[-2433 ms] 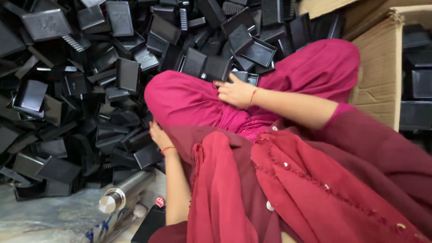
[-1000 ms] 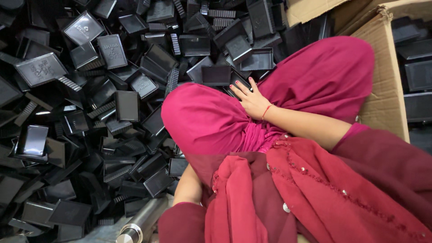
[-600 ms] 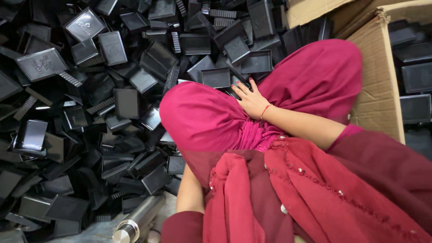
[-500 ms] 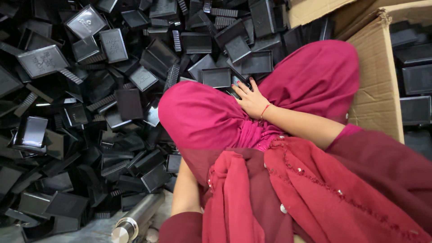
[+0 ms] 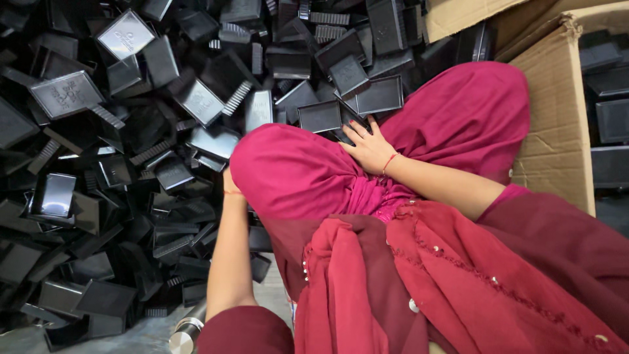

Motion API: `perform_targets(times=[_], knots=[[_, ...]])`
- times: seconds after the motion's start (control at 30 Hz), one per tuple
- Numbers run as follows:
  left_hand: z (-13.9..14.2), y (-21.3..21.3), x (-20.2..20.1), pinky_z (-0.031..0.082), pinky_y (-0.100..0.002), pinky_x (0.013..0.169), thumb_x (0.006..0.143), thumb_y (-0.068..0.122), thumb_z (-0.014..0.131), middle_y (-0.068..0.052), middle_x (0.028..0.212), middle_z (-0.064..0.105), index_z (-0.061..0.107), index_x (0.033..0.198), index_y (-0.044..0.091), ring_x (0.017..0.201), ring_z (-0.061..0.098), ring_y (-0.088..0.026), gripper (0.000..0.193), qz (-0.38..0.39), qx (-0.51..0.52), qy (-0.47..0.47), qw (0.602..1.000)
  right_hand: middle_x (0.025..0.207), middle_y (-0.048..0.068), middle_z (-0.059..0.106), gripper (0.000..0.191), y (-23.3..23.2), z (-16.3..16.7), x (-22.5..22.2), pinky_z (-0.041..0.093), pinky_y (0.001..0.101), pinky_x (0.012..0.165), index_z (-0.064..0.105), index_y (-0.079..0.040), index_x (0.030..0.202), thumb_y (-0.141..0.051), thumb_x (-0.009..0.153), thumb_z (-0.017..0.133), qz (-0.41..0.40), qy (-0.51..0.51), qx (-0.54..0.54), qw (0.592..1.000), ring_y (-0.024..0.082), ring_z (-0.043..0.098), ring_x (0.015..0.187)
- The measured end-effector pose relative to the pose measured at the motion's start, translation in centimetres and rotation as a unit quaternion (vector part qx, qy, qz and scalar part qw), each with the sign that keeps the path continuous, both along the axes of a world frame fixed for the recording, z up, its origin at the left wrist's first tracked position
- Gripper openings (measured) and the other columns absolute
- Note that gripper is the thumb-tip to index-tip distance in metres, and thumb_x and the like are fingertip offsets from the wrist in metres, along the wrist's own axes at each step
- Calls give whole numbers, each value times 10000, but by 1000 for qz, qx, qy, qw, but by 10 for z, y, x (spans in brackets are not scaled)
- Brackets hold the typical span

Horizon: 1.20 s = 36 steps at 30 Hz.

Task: The person sits on the floor surrounded by a large pile of black plastic boxes. They pick up boxes one at a time, turn them over in their hands, and place them into a cardboard box beside them.

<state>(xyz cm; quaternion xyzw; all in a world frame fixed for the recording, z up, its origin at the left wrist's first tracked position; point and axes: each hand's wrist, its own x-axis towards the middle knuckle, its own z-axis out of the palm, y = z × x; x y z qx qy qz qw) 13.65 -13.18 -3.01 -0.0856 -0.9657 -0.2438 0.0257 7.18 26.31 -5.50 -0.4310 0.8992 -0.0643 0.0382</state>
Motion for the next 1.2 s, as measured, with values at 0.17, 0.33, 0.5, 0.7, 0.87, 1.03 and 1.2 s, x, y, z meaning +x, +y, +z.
perform_targets(times=[0.17, 0.33, 0.5, 0.7, 0.87, 1.03, 1.2], knots=[[55, -5, -71, 517, -519, 868, 868, 46, 669, -189, 1341, 517, 248, 1663, 240, 1150, 567, -442, 920, 44, -97, -39, 994, 1501, 167, 507, 421, 1, -3, -3, 312, 655, 1116, 623, -220, 1339, -253, 927, 544, -5, 12, -33, 999, 359, 429, 1428], [99, -8, -184, 527, -469, 907, 766, -119, 697, -175, 1121, 598, 606, 1423, 139, 1041, 609, -403, 713, 80, -21, 129, 988, 1448, 129, 567, 394, 1, 0, -9, 405, 543, 1067, 634, -243, 1313, -238, 926, 559, -2, 23, -58, 998, 341, 509, 1367], [84, 57, -248, 529, -424, 897, 743, -86, 666, -143, 983, 667, 723, 1073, 87, 970, 654, -362, 377, 173, 104, 270, 942, 1390, 112, 597, 308, 3, 12, -22, 469, 471, 931, 648, -271, 1213, -283, 909, 600, 2, 18, -81, 997, 320, 545, 1308], [57, 177, -228, 416, -465, 1144, 727, 13, 687, -197, 1387, 544, 661, 1343, 131, 1313, 509, -415, 627, 70, 186, 173, 965, 1325, 65, 617, 361, 8, 24, -36, 494, 406, 829, 678, -274, 1235, -227, 881, 627, 1, 11, -86, 996, 255, 573, 1278], [77, 121, -156, 284, -571, 1217, 801, 348, 879, -225, 1532, 458, 633, 1397, 218, 1426, 396, -459, 657, 156, 6, 186, 970, 1281, 69, 693, 365, 10, 40, -53, 550, 403, 778, 688, -227, 1214, -153, 860, 637, -37, -26, -198, 979, 240, 683, 1085], [82, -1, -94, 141, -785, 1120, 791, 681, 830, -238, 1696, 48, 342, 1577, 439, 1518, 0, -547, 957, 563, -41, -99, 819, 1115, 82, 732, 321, 21, 71, -88, 585, 383, 743, 683, -174, 1240, -54, 943, 669, -119, -47, -293, 948, 287, 732, 955], [64, -56, -121, 230, -686, 1172, 730, 828, 815, -240, 1686, -124, 41, 1625, 474, 1496, 9, -623, 1235, 683, 66, -168, 708, 1218, 152, 683, 377, 37, 98, -129, 588, 393, 885, 647, -92, 1292, -22, 935, 745, -175, 15, -366, 914, 339, 699, 1083]])
